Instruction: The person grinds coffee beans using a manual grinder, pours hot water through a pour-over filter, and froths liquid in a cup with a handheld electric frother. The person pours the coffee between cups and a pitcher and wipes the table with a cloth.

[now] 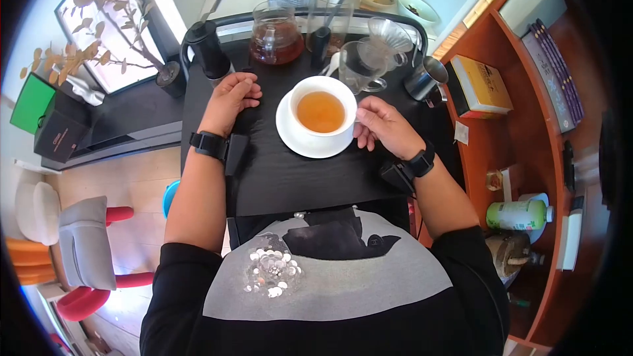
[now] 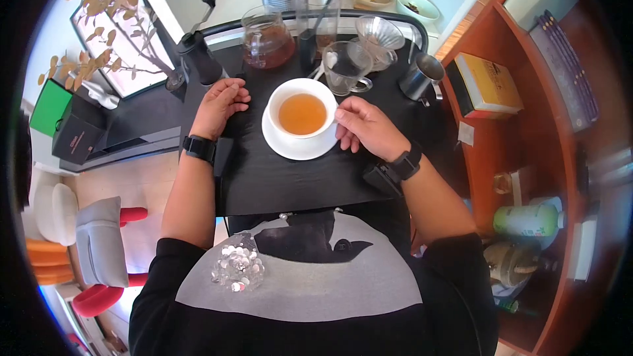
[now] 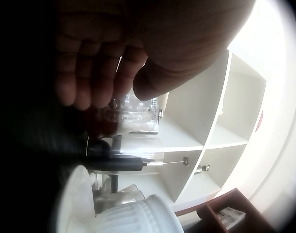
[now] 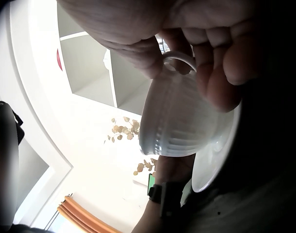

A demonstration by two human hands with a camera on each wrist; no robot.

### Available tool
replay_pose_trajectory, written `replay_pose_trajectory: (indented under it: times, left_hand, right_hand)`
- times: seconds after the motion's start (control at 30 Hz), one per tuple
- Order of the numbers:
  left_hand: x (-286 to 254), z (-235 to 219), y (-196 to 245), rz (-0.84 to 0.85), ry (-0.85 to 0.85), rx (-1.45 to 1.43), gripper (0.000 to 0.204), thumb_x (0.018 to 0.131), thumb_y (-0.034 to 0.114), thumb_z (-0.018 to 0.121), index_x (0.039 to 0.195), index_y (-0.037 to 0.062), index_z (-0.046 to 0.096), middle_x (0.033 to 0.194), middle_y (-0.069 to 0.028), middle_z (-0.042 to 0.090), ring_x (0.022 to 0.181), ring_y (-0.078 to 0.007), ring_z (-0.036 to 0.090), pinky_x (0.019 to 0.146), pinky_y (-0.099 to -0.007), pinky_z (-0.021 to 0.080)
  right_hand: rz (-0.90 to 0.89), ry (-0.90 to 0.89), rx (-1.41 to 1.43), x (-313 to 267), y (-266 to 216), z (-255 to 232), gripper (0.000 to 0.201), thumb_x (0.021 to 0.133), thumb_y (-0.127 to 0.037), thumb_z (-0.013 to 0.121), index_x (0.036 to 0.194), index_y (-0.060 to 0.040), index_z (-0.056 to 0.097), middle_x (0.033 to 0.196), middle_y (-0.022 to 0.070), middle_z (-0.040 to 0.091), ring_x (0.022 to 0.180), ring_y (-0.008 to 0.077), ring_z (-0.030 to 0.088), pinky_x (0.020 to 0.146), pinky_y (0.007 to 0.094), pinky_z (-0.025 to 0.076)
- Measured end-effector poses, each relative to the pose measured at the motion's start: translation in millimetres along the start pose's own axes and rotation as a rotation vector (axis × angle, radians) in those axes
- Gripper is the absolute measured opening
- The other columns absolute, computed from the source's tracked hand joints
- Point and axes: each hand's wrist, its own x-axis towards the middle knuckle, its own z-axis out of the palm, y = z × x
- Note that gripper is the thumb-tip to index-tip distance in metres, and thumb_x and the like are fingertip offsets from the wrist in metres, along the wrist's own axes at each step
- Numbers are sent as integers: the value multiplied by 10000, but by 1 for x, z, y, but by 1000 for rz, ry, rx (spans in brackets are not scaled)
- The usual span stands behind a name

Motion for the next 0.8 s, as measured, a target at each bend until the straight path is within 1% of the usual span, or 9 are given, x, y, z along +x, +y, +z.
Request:
replay_pose_trajectory:
  times: [0.13,0.27,0.33,0.37,0.47,0.53,0.6,0.63,0.8]
  left_hand:
    - [-3,1,2,19,4,21,247,861,180,509,1029,0,529,862,-79,580,799,-154,574,697,-260,489]
    - [-2,0,2,20,-7,22,230,849,166,522,1007,-1,533,844,-78,577,785,-145,573,677,-250,491]
    - [1,-1,-1,9,6,17,212,855,158,516,999,4,535,841,-72,575,781,-141,571,674,-246,488]
    - [1,-3,-2,20,26,25,212,855,158,516,999,4,535,841,-72,575,781,-141,571,674,-246,488]
    - [3,-2,-2,4,-10,-6,201,864,157,505,995,8,535,846,-68,574,781,-139,570,674,-244,484]
    - [2,0,-2,11,8,-27,207,835,151,535,981,5,540,808,-63,579,727,-124,572,639,-228,483]
    - [1,-2,-1,5,-2,-12,212,851,159,522,999,7,536,832,-67,577,754,-133,571,665,-240,485]
    - [1,-2,-1,1,-8,1,218,867,166,509,1016,9,532,855,-72,575,782,-142,570,691,-251,487]
    - [-5,0,3,20,7,40,252,869,198,505,1039,14,529,877,-87,582,821,-164,574,713,-269,489]
  right_hand:
    - [1,-3,61,0,8,-1,211,913,-274,425,882,-69,465,720,44,556,572,117,552,478,205,432]
    - [4,25,90,0,8,2,225,915,-266,411,871,-54,473,692,53,553,552,124,544,461,212,422]
    - [7,44,123,2,14,1,216,916,-254,408,811,-72,458,683,53,552,529,120,535,456,209,415]
    - [-13,16,134,2,13,2,218,915,-255,411,798,-77,456,681,53,552,527,117,534,455,207,413]
    - [-46,0,134,0,11,4,226,914,-262,417,781,-83,452,675,52,550,525,115,533,454,204,410]
    - [-52,22,128,-3,11,6,231,914,-268,419,775,-86,450,670,53,549,525,114,533,454,203,409]
    - [-55,32,127,-6,10,6,237,910,-278,429,775,-84,453,668,54,549,522,119,533,453,204,409]
    - [-24,24,142,-9,8,4,214,900,-228,431,811,-45,496,699,51,558,551,114,535,490,210,421]
    - [-63,72,173,-31,-7,-4,237,900,-270,450,801,-61,503,677,37,559,541,102,545,470,206,417]
